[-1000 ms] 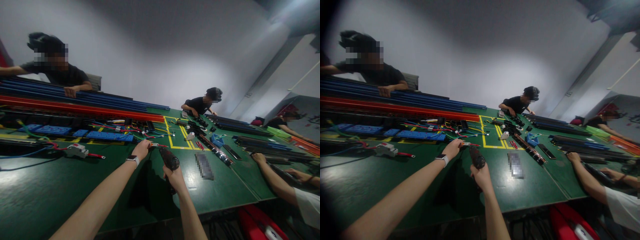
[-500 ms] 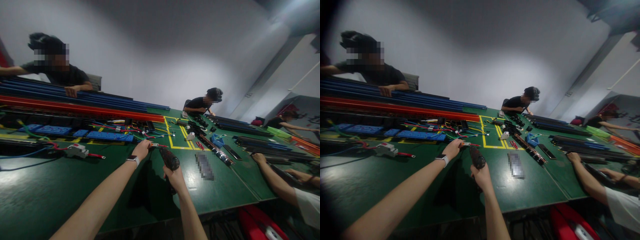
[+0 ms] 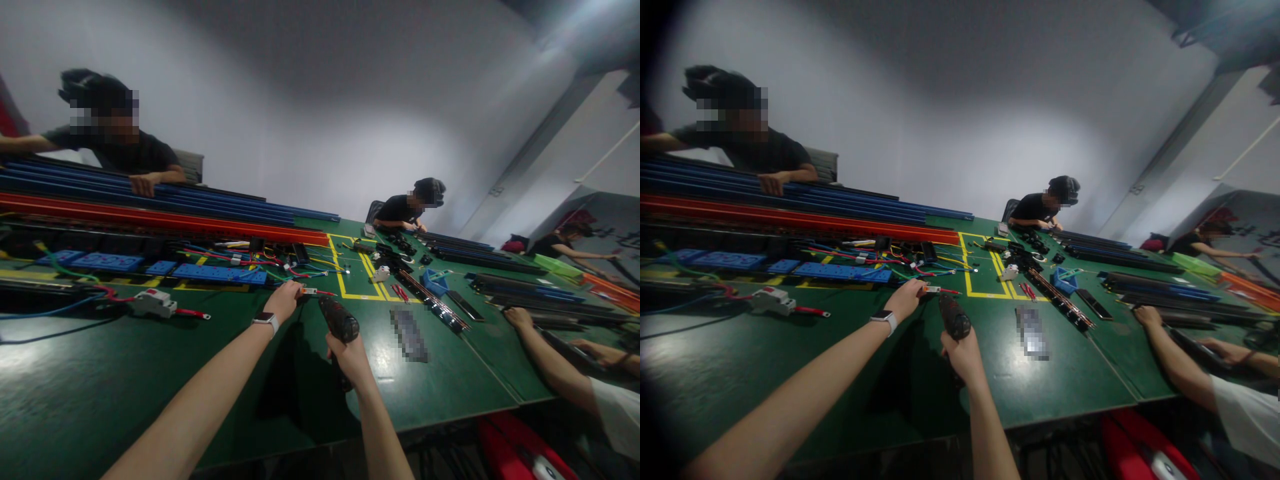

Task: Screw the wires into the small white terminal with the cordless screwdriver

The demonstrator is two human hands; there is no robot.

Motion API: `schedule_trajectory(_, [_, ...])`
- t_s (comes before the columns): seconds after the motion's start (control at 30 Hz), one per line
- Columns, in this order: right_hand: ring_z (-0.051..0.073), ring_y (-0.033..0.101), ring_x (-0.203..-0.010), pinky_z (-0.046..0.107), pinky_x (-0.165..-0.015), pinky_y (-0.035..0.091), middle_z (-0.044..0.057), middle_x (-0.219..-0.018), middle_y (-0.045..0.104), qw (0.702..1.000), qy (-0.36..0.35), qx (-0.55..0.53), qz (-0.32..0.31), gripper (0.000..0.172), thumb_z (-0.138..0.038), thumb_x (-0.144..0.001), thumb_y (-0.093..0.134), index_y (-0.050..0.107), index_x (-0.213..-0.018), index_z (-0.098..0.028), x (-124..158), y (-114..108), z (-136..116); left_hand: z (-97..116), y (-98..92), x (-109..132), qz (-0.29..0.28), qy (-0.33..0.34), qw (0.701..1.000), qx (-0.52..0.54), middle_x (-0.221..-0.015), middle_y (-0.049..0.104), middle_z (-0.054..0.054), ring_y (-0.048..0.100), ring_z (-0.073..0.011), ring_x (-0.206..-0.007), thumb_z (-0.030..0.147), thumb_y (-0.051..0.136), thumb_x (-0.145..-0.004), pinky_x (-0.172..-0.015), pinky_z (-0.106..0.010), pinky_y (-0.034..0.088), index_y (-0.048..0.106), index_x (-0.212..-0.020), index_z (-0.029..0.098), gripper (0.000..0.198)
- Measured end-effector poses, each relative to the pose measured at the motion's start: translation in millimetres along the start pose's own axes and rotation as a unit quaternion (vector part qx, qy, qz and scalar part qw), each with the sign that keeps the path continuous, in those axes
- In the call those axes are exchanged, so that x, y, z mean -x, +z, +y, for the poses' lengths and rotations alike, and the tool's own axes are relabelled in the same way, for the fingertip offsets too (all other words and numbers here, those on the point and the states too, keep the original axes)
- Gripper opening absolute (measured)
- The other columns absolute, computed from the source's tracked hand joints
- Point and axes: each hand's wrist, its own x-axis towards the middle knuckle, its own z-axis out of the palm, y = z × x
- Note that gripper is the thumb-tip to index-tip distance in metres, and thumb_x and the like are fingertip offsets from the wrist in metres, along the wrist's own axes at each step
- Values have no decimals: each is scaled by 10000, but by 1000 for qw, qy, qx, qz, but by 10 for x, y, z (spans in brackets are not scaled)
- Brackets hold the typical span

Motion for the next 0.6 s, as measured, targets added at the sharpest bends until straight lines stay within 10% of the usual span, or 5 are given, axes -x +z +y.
schedule_trajectory(0.6, [161, 589, -556, 257, -582, 448, -10, -583, 608, 999, -14, -13, -26, 110, -277, -816, 587, 613, -760, -186, -38, -20, 118, -32, 34, -4, 7, 9, 1000, -8, -1089, 640, -90, 591, -210, -1047, 104, 485, -920, -950, -320, 435, 676, -1144, 217, 315])
